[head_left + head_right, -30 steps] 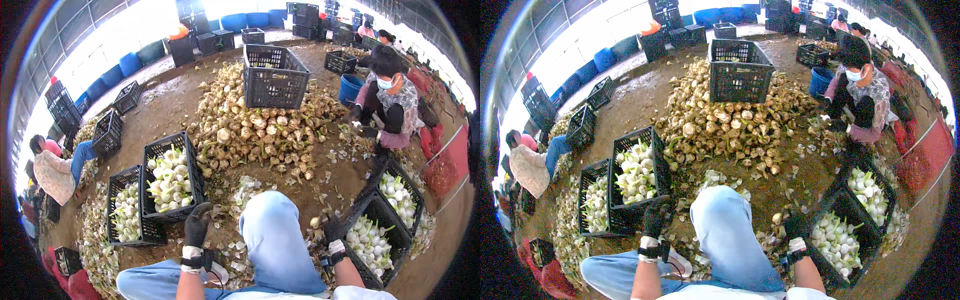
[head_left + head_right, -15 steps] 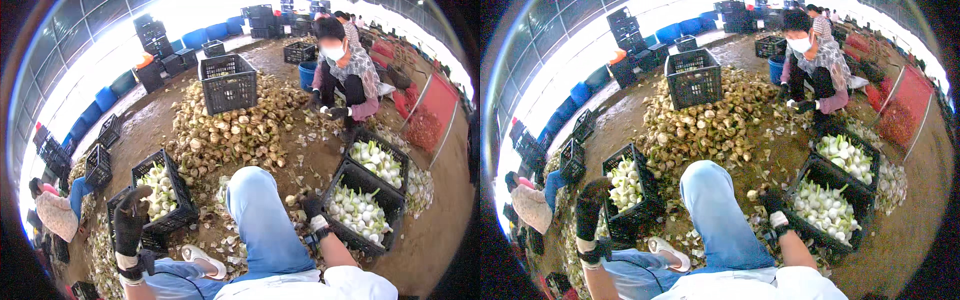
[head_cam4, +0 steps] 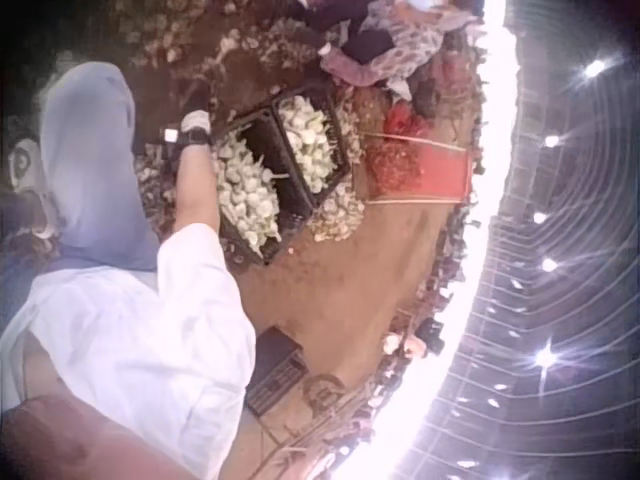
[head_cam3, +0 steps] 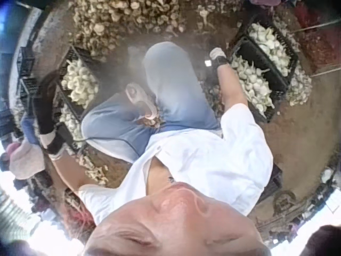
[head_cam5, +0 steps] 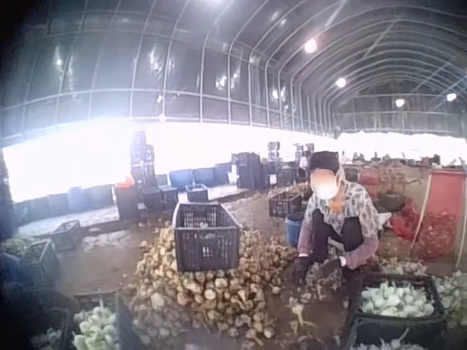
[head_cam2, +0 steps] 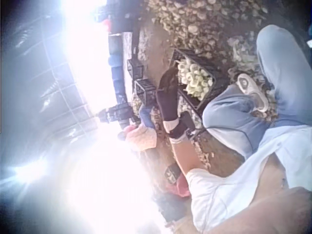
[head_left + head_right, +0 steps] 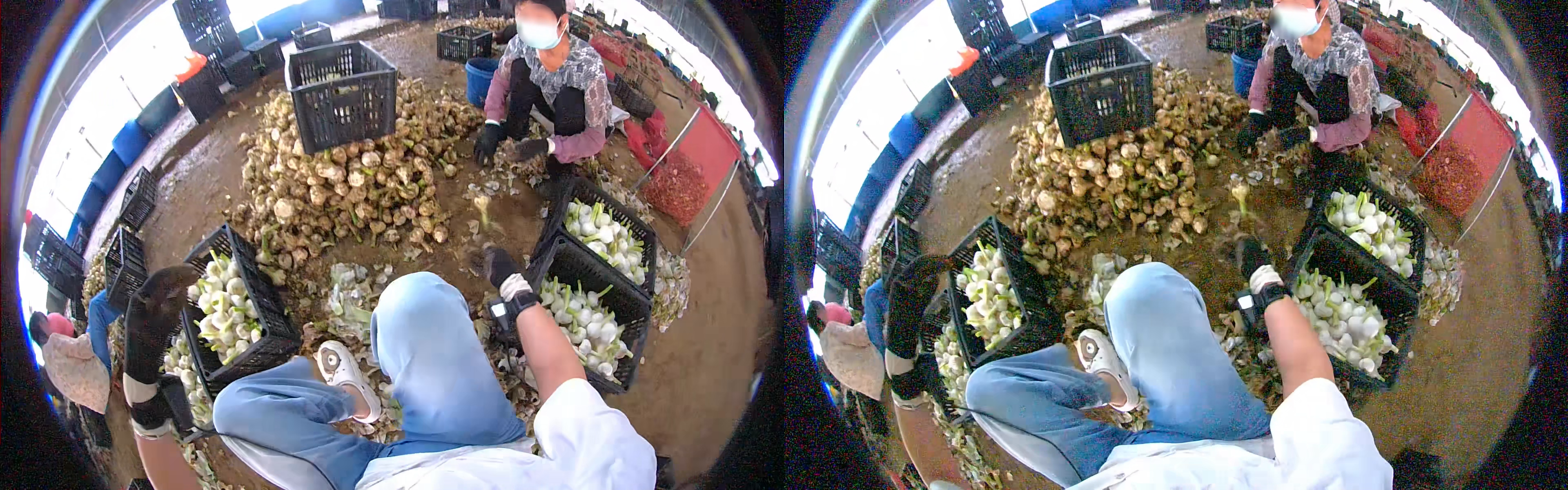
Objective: Peeling and trimming roots from garlic bulbs by hand using a small knife.
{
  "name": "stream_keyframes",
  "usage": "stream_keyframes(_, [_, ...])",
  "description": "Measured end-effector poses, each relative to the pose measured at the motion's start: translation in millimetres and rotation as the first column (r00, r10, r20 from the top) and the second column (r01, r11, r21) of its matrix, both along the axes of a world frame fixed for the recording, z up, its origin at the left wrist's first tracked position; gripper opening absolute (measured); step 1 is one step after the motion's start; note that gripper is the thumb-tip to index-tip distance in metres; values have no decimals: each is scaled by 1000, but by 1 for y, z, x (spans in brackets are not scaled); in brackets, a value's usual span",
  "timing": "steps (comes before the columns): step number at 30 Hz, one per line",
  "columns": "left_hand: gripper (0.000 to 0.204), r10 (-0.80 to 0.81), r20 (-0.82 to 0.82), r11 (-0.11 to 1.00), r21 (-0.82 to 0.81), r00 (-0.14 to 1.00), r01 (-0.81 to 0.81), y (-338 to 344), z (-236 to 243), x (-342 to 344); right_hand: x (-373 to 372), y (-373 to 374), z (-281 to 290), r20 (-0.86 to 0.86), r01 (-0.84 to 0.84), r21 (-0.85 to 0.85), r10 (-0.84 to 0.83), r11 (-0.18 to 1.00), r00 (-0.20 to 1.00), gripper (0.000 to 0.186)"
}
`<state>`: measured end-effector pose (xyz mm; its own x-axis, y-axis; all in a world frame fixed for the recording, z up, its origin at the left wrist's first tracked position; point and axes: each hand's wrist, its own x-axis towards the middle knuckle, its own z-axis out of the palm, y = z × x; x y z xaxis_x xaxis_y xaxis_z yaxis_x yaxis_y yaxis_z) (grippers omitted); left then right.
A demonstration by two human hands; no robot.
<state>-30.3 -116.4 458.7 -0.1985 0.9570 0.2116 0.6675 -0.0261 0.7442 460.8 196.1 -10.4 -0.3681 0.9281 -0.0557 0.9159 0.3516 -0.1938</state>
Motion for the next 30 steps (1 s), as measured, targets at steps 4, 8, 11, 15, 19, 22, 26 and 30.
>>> stream_keyframes(4, [26,108,26,983,-155,994,-103,9,-43,-79,-22,-8,-5,7,-137,-150,140,979,990,21])
stream_keyframes(8, [24,207,162,897,-425,965,-121,0,-90,-141,-24,-2,-17,131,-160,-287,205,945,970,22])
stream_keyframes(11, [24,79,112,856,-516,991,-10,-8,-141,-148,-37,22,-22,152,-233,-341,298,911,942,23])
stream_keyframes(15, [28,-76,144,850,-508,987,140,14,-209,-131,-83,81,-25,84,-335,-397,397,855,914,25])
stream_keyframes(19, [31,-72,364,839,-482,929,253,94,-306,-91,-137,137,-20,6,-555,-381,602,739,798,28])
stream_keyframes(22, [33,-266,138,835,-462,954,299,174,-373,-60,-170,153,-16,134,-396,-390,476,832,869,28])
stream_keyframes(26, [38,-79,463,849,-433,883,303,222,-423,-12,-220,143,-35,92,-317,-186,338,930,937,38])
stream_keyframes(30, [39,-94,521,780,-491,849,388,205,-438,5,-273,118,-51,118,-282,-21,282,959,952,39])
